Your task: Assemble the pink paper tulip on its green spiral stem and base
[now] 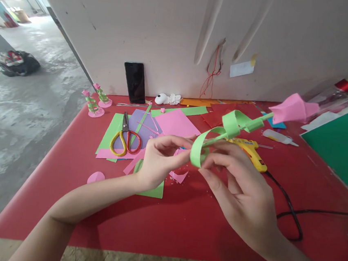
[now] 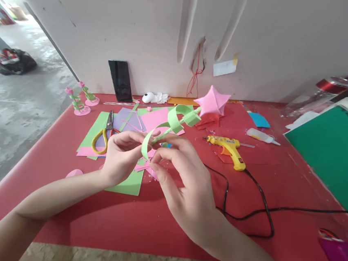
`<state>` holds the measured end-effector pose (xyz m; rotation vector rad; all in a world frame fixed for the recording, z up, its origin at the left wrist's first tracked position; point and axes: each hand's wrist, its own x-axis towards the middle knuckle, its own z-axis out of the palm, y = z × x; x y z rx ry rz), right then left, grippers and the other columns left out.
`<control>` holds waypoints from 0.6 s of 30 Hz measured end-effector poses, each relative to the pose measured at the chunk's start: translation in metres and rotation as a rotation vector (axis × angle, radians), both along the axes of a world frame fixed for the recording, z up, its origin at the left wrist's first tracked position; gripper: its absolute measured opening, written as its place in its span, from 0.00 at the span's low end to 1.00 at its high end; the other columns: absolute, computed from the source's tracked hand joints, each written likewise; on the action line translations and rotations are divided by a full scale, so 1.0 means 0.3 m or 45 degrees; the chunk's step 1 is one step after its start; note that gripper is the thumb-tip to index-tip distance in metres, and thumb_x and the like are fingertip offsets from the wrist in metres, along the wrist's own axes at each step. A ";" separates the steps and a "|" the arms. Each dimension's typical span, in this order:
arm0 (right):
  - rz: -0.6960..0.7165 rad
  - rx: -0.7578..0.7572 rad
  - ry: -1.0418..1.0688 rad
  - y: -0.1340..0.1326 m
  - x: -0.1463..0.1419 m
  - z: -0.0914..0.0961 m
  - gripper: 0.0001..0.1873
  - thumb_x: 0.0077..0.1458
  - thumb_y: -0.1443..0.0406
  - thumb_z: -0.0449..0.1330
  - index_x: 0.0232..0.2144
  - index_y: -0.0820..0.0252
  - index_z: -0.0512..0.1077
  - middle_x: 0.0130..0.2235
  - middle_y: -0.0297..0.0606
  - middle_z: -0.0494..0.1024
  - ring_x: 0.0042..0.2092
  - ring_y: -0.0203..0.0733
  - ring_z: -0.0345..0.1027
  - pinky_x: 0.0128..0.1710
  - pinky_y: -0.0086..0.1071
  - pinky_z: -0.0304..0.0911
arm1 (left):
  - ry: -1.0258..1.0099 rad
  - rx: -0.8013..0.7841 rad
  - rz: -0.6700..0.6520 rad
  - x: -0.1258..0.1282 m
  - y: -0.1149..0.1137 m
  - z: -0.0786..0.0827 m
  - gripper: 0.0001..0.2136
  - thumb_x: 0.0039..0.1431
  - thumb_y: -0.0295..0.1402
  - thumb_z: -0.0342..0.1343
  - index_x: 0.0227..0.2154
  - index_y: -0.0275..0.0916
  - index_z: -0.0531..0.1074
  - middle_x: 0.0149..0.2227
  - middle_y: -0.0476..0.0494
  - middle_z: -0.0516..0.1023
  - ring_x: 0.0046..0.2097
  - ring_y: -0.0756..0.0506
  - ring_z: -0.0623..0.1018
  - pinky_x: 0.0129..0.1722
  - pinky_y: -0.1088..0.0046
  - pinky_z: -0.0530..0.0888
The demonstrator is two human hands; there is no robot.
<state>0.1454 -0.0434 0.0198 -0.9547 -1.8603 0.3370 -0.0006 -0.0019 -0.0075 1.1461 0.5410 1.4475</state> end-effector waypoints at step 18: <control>-0.018 -0.068 0.076 -0.009 -0.016 0.000 0.03 0.59 0.68 0.58 0.33 0.57 0.67 0.39 0.32 0.70 0.45 0.27 0.68 0.44 0.20 0.67 | -0.015 -0.107 0.016 0.002 -0.016 0.016 0.08 0.42 0.24 0.70 0.24 0.43 0.79 0.27 0.54 0.82 0.34 0.53 0.82 0.41 0.80 0.79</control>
